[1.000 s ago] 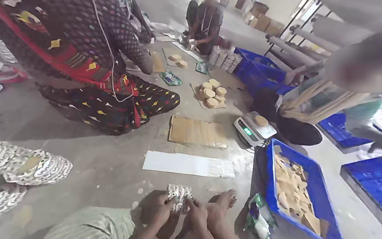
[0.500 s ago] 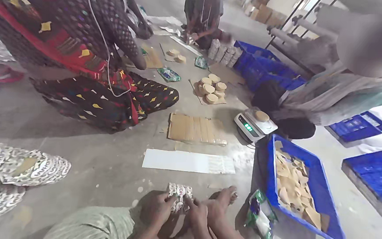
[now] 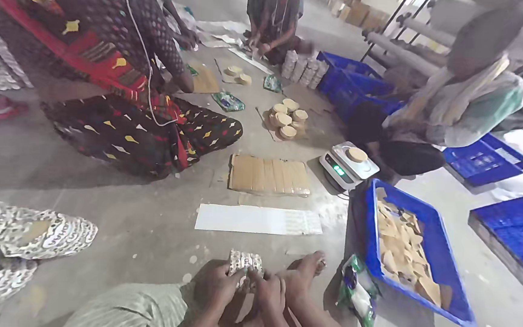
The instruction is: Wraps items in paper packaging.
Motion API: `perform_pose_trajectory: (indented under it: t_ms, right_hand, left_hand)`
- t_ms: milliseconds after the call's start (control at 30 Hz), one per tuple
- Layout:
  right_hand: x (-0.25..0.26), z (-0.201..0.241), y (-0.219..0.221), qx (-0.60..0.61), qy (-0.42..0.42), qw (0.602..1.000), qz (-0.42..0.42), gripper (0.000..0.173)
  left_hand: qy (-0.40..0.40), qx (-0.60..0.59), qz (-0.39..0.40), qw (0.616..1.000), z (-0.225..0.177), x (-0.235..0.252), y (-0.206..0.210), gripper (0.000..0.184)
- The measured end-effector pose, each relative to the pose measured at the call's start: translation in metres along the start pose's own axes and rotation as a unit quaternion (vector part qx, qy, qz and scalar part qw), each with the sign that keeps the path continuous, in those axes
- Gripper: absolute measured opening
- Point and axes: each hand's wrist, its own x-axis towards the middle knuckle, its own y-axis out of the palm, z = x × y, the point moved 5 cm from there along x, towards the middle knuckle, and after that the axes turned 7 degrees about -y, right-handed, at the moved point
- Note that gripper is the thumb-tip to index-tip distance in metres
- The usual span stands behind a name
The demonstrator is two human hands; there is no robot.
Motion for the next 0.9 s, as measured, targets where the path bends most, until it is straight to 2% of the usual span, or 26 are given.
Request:
perform_pose_trajectory:
  t_ms: [267, 300, 400, 467, 567, 667, 767, 833, 900]
  right_hand:
    - [0.003, -0.014, -0.001, 0.09, 0.033, 0.994, 0.051, 0.023]
    - [0.003, -0.017, 0.001, 0.099, 0.034, 0.993, 0.045, 0.021]
    - [0.003, -0.03, 0.006, 0.099, 0.035, 0.994, 0.018, 0.027]
    - [0.003, -0.035, 0.01, 0.072, 0.03, 0.997, 0.005, 0.023]
    - [-0.007, -0.032, 0.012, 0.027, -0.005, 1.0, 0.001, 0.026]
    - [-0.021, -0.026, 0.009, -0.008, -0.056, 0.998, 0.008, 0.026]
    - [-0.024, -0.035, 0.006, -0.061, -0.149, 0.987, -0.013, 0.022]
    - [-0.023, -0.033, 0.004, -0.086, -0.187, 0.979, 0.006, 0.024]
    - [-0.027, -0.029, 0.004, -0.121, -0.198, 0.972, 0.041, 0.027]
  left_hand:
    - [0.027, 0.015, 0.006, 1.0, 0.009, 0.014, -0.002, 0.036]
    - [0.029, -0.016, 0.01, 0.999, 0.012, 0.016, 0.001, 0.033]
    - [0.016, -0.133, 0.013, 0.991, 0.024, 0.023, 0.01, 0.029]
    - [0.022, -0.137, -0.019, 0.99, 0.027, 0.023, 0.009, 0.022]
    - [0.089, -0.018, -0.058, 0.994, 0.015, 0.01, 0.004, 0.022]
    - [0.166, 0.147, -0.048, 0.974, -0.003, -0.002, 0.007, 0.038]
    - [0.104, 0.352, 0.002, 0.93, -0.031, -0.013, 0.016, 0.051]
    - [0.057, 0.457, 0.029, 0.887, -0.054, -0.023, 0.027, 0.057]
    - [0.048, 0.528, 0.031, 0.848, -0.06, -0.029, 0.042, 0.049]
